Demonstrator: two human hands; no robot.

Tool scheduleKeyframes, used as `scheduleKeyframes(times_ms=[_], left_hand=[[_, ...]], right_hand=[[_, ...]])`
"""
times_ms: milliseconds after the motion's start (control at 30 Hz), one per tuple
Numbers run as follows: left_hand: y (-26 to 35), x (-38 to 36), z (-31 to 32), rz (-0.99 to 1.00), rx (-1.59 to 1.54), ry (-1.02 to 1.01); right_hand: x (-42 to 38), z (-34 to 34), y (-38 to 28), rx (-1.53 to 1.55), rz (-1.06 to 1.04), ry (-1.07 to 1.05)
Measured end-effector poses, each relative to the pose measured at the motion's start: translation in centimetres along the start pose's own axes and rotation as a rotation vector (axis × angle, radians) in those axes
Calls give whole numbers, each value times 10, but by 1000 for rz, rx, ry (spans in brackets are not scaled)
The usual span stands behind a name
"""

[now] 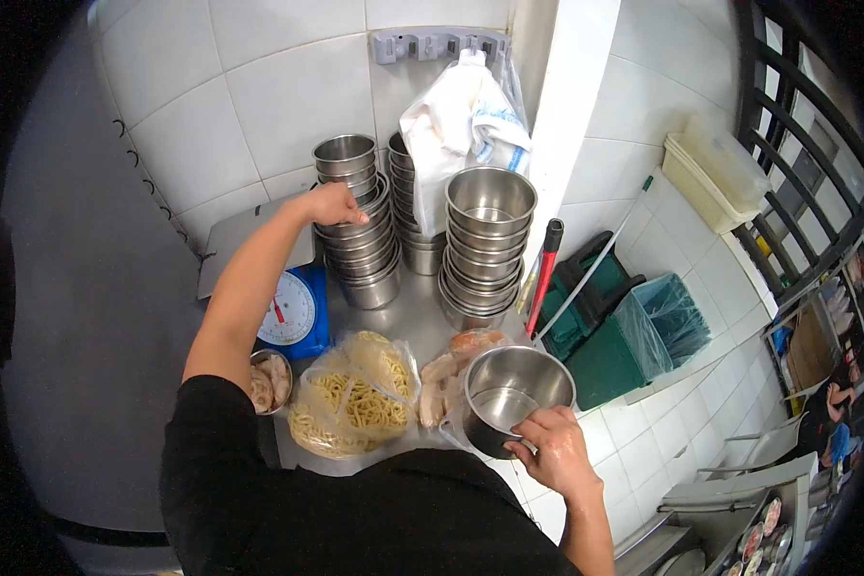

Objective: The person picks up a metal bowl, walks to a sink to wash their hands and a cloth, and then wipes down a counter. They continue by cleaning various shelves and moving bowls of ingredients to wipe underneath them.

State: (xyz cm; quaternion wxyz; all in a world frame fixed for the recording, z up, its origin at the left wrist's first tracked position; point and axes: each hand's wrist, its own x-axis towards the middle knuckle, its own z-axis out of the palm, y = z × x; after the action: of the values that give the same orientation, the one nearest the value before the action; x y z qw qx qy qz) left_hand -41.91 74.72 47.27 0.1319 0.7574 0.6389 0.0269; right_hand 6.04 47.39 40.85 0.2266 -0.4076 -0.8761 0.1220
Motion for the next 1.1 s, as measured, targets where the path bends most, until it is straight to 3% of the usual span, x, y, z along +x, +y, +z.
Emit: scheduleKeyframes(times_ms=[200, 300, 400, 433, 533, 667, 900, 1100], left_hand=[[10, -12, -1, -8, 52, 193], [-9, -6, 15, 111, -64, 528], [-10, -2, 14, 95, -61, 838], [-11, 4, 13, 186, -40, 978], [-9, 12, 5, 108, 75, 1315], [-18, 10, -24, 201, 172, 1461], [2, -65, -135, 529, 517, 1659], [15, -98, -190, 619, 610, 1738]], right_hand=[[24, -1, 0, -13, -76, 4], [40, -6, -6, -14, -148, 14], [58, -7, -12, 2, -213, 10], [66, -9, -14, 6, -235, 5], [92, -11, -21, -4, -323, -33], [134, -17, -31, -24, -418, -43], [261, -35, -61, -128, -578, 34], [403, 21, -79, -214, -591, 181]])
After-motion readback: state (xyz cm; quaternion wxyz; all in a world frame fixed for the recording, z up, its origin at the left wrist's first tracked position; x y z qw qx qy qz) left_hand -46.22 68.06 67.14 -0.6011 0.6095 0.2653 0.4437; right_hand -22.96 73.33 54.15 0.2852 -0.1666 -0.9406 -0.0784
